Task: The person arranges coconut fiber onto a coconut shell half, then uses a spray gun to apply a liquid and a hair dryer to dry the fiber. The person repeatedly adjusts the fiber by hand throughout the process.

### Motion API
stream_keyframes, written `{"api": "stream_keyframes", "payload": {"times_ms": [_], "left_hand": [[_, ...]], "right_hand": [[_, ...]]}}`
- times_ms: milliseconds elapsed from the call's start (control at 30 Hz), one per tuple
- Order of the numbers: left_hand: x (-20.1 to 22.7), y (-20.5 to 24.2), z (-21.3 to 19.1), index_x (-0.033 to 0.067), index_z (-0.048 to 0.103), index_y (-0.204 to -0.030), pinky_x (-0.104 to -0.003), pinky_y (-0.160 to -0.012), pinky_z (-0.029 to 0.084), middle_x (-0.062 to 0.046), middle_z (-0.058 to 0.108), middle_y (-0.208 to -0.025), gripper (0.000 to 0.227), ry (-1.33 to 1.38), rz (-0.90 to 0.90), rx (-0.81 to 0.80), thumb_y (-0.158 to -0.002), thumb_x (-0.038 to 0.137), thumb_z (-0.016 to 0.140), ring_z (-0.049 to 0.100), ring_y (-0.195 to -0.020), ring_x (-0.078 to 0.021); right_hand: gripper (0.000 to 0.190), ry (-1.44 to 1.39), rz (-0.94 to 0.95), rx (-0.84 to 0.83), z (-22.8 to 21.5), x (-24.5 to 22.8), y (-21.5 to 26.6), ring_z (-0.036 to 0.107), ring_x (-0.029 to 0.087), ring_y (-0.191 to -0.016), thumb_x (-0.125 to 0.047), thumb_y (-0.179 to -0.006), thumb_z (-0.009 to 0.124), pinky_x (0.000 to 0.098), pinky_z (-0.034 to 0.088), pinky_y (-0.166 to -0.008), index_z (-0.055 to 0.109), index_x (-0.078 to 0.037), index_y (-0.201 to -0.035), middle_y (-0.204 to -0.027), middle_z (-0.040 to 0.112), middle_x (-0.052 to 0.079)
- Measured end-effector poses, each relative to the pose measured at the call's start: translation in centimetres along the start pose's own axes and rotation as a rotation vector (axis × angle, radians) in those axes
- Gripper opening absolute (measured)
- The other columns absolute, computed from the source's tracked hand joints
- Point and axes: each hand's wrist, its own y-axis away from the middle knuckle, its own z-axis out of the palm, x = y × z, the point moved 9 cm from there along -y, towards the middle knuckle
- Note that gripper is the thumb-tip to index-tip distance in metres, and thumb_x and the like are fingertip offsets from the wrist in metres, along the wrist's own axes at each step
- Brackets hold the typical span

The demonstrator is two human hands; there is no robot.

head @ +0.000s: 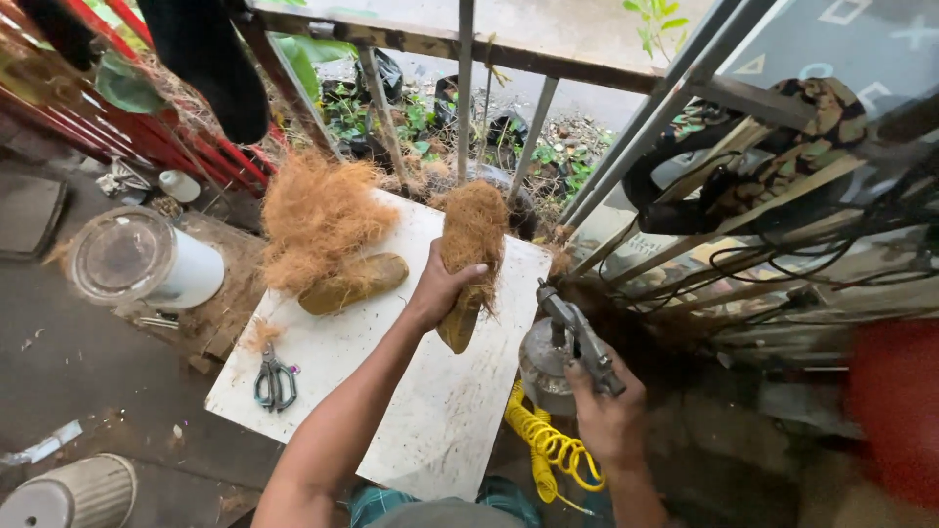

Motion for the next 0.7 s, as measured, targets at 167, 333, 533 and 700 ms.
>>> {"api": "stream_keyframes", "payload": {"times_ms": [167, 333, 533, 700], "left_hand": [[0.2, 0.1, 0.7, 0.012, 0.026, -0.145, -0.043, -0.09, 0.057, -0.018, 0.055, -0.132, 0.092, -0.002, 0.013, -0.02, -0.071, 0.039, 0.073, 0.064, -0.109, -0.0302], [0.1, 0.5, 0.6, 0.0117, 0.028, -0.144, -0.043, -0.088, 0.059, -0.018, 0.057, -0.131, 0.09, -0.016, -0.008, -0.02, -0.071, 0.038, 0.074, 0.065, -0.108, -0.0301], [0.2, 0.9, 0.4, 0.0119, 0.026, -0.144, -0.04, -0.083, 0.059, -0.018, 0.058, -0.129, 0.09, -0.041, -0.034, -0.036, -0.072, 0.038, 0.073, 0.067, -0.099, -0.0279], [0.0, 1.0, 0.3, 0.0118, 0.027, -0.145, -0.043, -0.098, 0.054, -0.017, 0.056, -0.135, 0.094, -0.088, -0.04, -0.027, -0.069, 0.041, 0.075, 0.062, -0.116, -0.0296]], "right_hand": [[0.034, 0.045, -0.055, 0.0, -0.3, -1.3, 0.0, 0.067, 0.013, -0.09, -0.023, -0.09, 0.066, 0.03, 0.053, -0.076, 0.071, -0.009, -0.12, -0.096, 0.076, 0.002], [0.041, 0.107, -0.043, -0.025, -0.1, -0.2, -0.2, 0.066, 0.014, -0.091, -0.027, -0.088, 0.068, 0.0324, 0.052, -0.077, 0.068, -0.01, -0.124, -0.098, 0.076, 0.003], [0.039, 0.058, 0.039, -0.005, 0.1, 0.1, -0.5, 0.071, 0.018, -0.097, -0.028, -0.087, 0.068, 0.032, 0.055, -0.081, 0.069, -0.008, -0.12, -0.102, 0.077, 0.005], [0.038, 0.084, 0.061, -0.054, 0.6, -1.2, -0.4, 0.072, 0.02, -0.099, -0.025, -0.089, 0.065, 0.0333, 0.058, -0.081, 0.068, -0.009, -0.124, -0.104, 0.077, 0.006]]}}
